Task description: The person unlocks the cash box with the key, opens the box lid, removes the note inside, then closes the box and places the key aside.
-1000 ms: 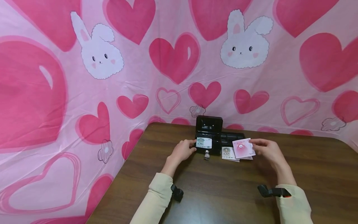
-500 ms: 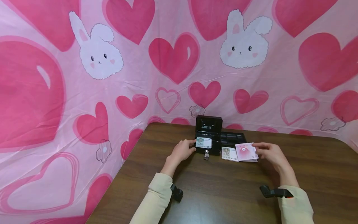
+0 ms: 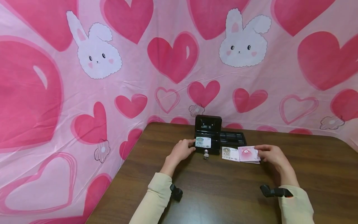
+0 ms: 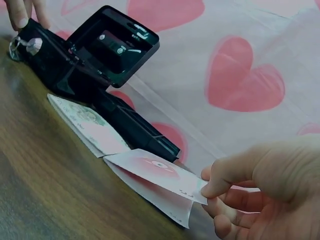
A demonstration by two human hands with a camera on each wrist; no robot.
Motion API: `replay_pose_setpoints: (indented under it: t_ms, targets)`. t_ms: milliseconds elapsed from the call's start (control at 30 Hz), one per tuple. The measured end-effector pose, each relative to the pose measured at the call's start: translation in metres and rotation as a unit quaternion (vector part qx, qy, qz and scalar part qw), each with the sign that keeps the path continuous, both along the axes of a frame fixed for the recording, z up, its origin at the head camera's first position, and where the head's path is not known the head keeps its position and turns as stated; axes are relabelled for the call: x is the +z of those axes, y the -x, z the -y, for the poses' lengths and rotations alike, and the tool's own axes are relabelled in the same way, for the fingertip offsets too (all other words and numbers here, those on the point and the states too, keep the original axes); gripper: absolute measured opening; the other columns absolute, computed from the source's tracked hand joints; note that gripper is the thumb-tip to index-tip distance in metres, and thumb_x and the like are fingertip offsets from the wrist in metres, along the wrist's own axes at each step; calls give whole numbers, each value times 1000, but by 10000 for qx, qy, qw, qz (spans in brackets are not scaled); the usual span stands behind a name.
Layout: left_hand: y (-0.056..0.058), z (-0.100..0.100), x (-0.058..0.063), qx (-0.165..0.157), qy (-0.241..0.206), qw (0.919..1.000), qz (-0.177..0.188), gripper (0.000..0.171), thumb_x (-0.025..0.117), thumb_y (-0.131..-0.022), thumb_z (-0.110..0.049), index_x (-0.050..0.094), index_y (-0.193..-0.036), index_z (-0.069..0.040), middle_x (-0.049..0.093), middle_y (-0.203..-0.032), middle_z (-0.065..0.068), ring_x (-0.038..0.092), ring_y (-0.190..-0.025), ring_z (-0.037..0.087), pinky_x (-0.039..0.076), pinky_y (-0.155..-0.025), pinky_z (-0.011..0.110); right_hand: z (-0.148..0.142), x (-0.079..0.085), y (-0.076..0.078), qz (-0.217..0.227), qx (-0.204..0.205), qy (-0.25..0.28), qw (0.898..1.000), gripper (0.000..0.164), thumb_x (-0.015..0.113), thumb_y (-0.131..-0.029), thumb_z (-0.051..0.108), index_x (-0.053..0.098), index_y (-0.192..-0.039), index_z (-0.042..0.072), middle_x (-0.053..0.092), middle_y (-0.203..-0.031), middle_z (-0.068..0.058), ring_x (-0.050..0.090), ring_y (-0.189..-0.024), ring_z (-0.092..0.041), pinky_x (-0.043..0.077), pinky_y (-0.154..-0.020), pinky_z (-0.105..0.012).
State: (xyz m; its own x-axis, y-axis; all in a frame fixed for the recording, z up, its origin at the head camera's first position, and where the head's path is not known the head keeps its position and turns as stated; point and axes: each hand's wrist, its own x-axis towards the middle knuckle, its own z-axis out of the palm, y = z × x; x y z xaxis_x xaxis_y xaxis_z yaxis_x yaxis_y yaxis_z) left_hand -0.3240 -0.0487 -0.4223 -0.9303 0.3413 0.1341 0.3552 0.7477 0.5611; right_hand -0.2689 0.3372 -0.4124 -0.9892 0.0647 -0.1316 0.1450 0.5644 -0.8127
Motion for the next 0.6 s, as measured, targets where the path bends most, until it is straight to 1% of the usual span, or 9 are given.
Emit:
replay_pose_setpoints:
  t_ms: [133, 233, 333, 467, 600]
  targets:
    - [0, 1, 0, -15, -19, 10000, 17, 46, 65, -97, -23, 57, -142, -15, 65, -134, 9, 63, -122, 23, 50, -102, 44, -1, -2, 0, 28, -11, -81, 10000, 46, 57, -97, 18, 54, -134, -9, 49, -134, -35, 51, -101, -30, 49, -72, -28]
    - [0, 1, 0, -2, -35, 10000, 34, 46, 65, -97, -23, 57, -142, -15, 64, -135, 9, 63, -122, 23, 50, -103, 44, -1, -1, 1, 10, -58, -141, 9999, 45, 56, -97, 17, 53, -134, -9, 50, -134, -36, 54, -100, -30, 48, -72, -27]
    - [0, 0, -1, 6, -46, 10000, 37, 46, 65, -97, -23, 57, -142, -15, 65, -135, 9, 63, -122, 23, 50, -102, 44, 1, 3, 0, -16, -71, -169, 9998, 46, 54, -99, 17, 50, -137, -8, 49, -137, -35, 57, -103, -33, 50, -76, -31]
    - [0, 0, -1, 5, -36, 10000, -8, 46, 65, -97, -23, 57, -142, -15, 66, -133, 9, 64, -120, 22, 51, -101, 43, 7, 10, 0, -182, 77, -272, 9994, 48, 54, -100, 21, 50, -139, -6, 48, -140, -35, 56, -111, -39, 51, -81, -35]
    - [0, 1, -1, 3, -20, 10000, -47, 46, 65, -97, -23, 57, -141, -15, 66, -132, 9, 64, -119, 22, 51, -100, 43, 15, 16, 0, -388, 261, -466, 9978, 48, 57, -99, 24, 53, -137, -6, 50, -139, -34, 55, -113, -41, 54, -84, -42]
